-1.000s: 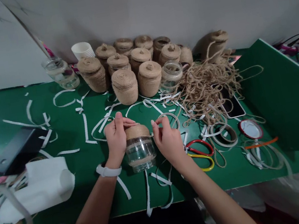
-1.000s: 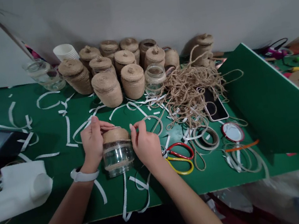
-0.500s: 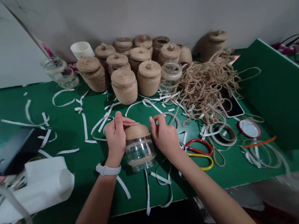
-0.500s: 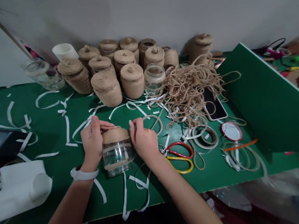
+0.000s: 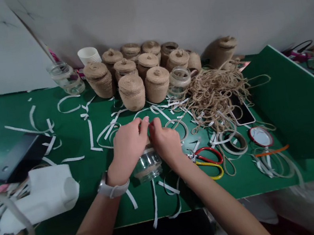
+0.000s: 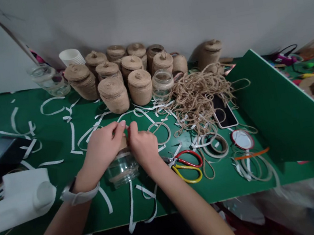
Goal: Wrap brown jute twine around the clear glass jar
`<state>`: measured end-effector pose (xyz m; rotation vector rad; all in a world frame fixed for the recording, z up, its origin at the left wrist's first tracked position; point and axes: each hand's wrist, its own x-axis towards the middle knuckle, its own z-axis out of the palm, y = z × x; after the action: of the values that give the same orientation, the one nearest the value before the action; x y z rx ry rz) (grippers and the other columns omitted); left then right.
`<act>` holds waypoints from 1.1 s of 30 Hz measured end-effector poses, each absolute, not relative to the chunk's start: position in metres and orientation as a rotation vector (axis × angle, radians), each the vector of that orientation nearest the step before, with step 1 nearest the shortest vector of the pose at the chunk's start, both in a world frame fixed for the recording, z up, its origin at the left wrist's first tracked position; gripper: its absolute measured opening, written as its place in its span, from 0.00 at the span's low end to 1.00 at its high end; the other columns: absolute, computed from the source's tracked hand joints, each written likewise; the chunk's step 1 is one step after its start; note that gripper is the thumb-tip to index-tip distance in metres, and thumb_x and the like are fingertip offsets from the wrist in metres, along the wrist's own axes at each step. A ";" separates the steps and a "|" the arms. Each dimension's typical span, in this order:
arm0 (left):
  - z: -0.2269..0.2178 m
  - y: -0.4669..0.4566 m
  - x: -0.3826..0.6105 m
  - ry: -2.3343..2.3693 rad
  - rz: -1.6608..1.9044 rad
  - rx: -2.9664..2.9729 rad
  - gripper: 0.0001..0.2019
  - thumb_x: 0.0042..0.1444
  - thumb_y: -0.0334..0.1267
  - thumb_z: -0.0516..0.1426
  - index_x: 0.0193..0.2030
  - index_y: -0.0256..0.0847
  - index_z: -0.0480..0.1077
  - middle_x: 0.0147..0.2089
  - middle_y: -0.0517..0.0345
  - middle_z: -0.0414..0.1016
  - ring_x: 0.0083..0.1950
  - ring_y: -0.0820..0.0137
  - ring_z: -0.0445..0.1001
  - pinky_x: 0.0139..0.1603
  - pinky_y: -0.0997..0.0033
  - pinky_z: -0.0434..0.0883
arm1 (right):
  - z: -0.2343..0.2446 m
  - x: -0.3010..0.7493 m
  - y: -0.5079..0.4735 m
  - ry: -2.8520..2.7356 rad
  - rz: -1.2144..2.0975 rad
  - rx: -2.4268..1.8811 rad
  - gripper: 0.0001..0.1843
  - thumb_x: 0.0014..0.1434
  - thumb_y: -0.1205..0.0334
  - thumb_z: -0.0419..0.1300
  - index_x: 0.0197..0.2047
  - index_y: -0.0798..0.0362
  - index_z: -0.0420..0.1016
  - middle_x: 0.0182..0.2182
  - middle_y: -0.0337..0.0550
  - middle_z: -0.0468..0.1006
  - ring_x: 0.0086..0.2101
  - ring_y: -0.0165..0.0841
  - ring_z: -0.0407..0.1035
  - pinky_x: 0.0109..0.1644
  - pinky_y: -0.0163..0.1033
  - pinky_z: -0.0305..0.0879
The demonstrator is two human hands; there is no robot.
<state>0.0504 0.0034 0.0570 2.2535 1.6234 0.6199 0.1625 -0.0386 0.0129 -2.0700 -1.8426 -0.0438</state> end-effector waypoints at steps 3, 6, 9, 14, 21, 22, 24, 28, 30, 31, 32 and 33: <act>0.054 0.000 0.051 1.715 0.589 2.298 0.28 0.68 0.53 0.45 0.24 0.43 0.73 0.21 0.50 0.74 0.22 0.61 0.71 0.25 0.66 0.56 | 0.020 0.159 -0.040 -1.876 -0.012 -2.019 0.09 0.69 0.59 0.48 0.40 0.53 0.65 0.17 0.39 0.73 0.17 0.31 0.65 0.23 0.35 0.36; 0.053 0.001 0.044 1.606 0.671 2.251 0.30 0.68 0.53 0.45 0.21 0.42 0.74 0.24 0.51 0.78 0.25 0.62 0.74 0.27 0.67 0.59 | 0.026 0.160 -0.042 -1.786 0.054 -1.972 0.14 0.71 0.56 0.45 0.40 0.53 0.66 0.18 0.38 0.73 0.17 0.30 0.65 0.23 0.34 0.38; 0.050 0.005 0.038 1.488 0.815 2.010 0.28 0.66 0.53 0.49 0.21 0.42 0.75 0.25 0.54 0.81 0.28 0.65 0.78 0.31 0.69 0.67 | 0.031 0.165 -0.045 -1.688 0.122 -1.888 0.16 0.71 0.54 0.43 0.42 0.53 0.67 0.19 0.38 0.74 0.17 0.30 0.65 0.23 0.33 0.41; 0.036 0.006 0.045 1.378 0.972 1.541 0.30 0.66 0.53 0.48 0.20 0.40 0.77 0.23 0.54 0.80 0.27 0.68 0.79 0.34 0.72 0.73 | 0.032 0.177 -0.054 -1.597 0.126 -1.874 0.17 0.71 0.56 0.42 0.44 0.54 0.68 0.18 0.36 0.71 0.16 0.29 0.63 0.23 0.33 0.43; 0.029 -0.007 0.052 1.296 1.094 1.416 0.29 0.64 0.56 0.50 0.22 0.39 0.77 0.25 0.54 0.82 0.27 0.69 0.80 0.33 0.73 0.76 | 0.022 0.180 -0.070 -1.628 0.145 -1.889 0.17 0.72 0.57 0.42 0.45 0.57 0.68 0.17 0.36 0.72 0.16 0.31 0.66 0.21 0.34 0.44; 0.028 -0.008 0.051 1.285 1.108 1.405 0.29 0.64 0.56 0.50 0.22 0.40 0.77 0.25 0.54 0.82 0.27 0.69 0.80 0.33 0.72 0.76 | 0.021 0.179 -0.071 -1.631 0.136 -1.888 0.17 0.72 0.57 0.42 0.45 0.56 0.69 0.18 0.36 0.73 0.16 0.31 0.67 0.21 0.34 0.45; 0.026 -0.010 0.048 1.261 1.136 1.374 0.28 0.64 0.57 0.50 0.23 0.40 0.77 0.26 0.54 0.82 0.28 0.68 0.81 0.33 0.72 0.77 | 0.019 0.176 -0.073 -1.632 0.109 -1.866 0.17 0.72 0.57 0.42 0.44 0.56 0.69 0.19 0.37 0.75 0.17 0.31 0.68 0.21 0.34 0.47; 0.023 -0.011 0.045 1.209 1.152 1.332 0.28 0.63 0.58 0.51 0.24 0.39 0.77 0.26 0.53 0.82 0.29 0.67 0.82 0.35 0.71 0.78 | 0.022 0.173 -0.078 -1.655 0.044 -1.810 0.17 0.72 0.56 0.43 0.42 0.55 0.70 0.20 0.37 0.76 0.17 0.28 0.68 0.21 0.32 0.49; 0.023 -0.010 0.045 1.189 1.144 1.316 0.27 0.63 0.58 0.52 0.24 0.39 0.77 0.26 0.53 0.82 0.29 0.67 0.82 0.35 0.70 0.78 | 0.025 0.175 -0.081 -1.666 0.033 -1.794 0.17 0.72 0.57 0.44 0.41 0.55 0.70 0.18 0.35 0.74 0.16 0.27 0.67 0.21 0.31 0.49; 0.023 -0.010 0.045 1.185 1.142 1.307 0.27 0.63 0.58 0.52 0.24 0.39 0.77 0.26 0.52 0.82 0.30 0.67 0.82 0.35 0.70 0.78 | 0.027 0.176 -0.083 -1.671 0.029 -1.783 0.16 0.72 0.57 0.44 0.41 0.55 0.70 0.17 0.34 0.73 0.16 0.27 0.67 0.21 0.31 0.49; 0.023 -0.011 0.045 1.186 1.141 1.304 0.27 0.63 0.57 0.52 0.24 0.39 0.77 0.26 0.52 0.82 0.30 0.67 0.82 0.35 0.70 0.78 | 0.029 0.177 -0.085 -1.675 0.024 -1.771 0.16 0.72 0.57 0.45 0.41 0.55 0.69 0.17 0.34 0.73 0.16 0.27 0.67 0.21 0.31 0.49; 0.024 -0.011 0.045 1.188 1.142 1.308 0.27 0.63 0.57 0.52 0.24 0.39 0.77 0.26 0.53 0.82 0.30 0.67 0.82 0.35 0.70 0.78 | 0.030 0.178 -0.087 -1.681 0.019 -1.759 0.16 0.72 0.58 0.45 0.41 0.55 0.69 0.18 0.34 0.73 0.16 0.26 0.67 0.21 0.31 0.49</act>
<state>0.0453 -0.0107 0.0237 1.3078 1.1882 1.1423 0.1785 -0.0867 0.0296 -1.7592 -1.6814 0.0186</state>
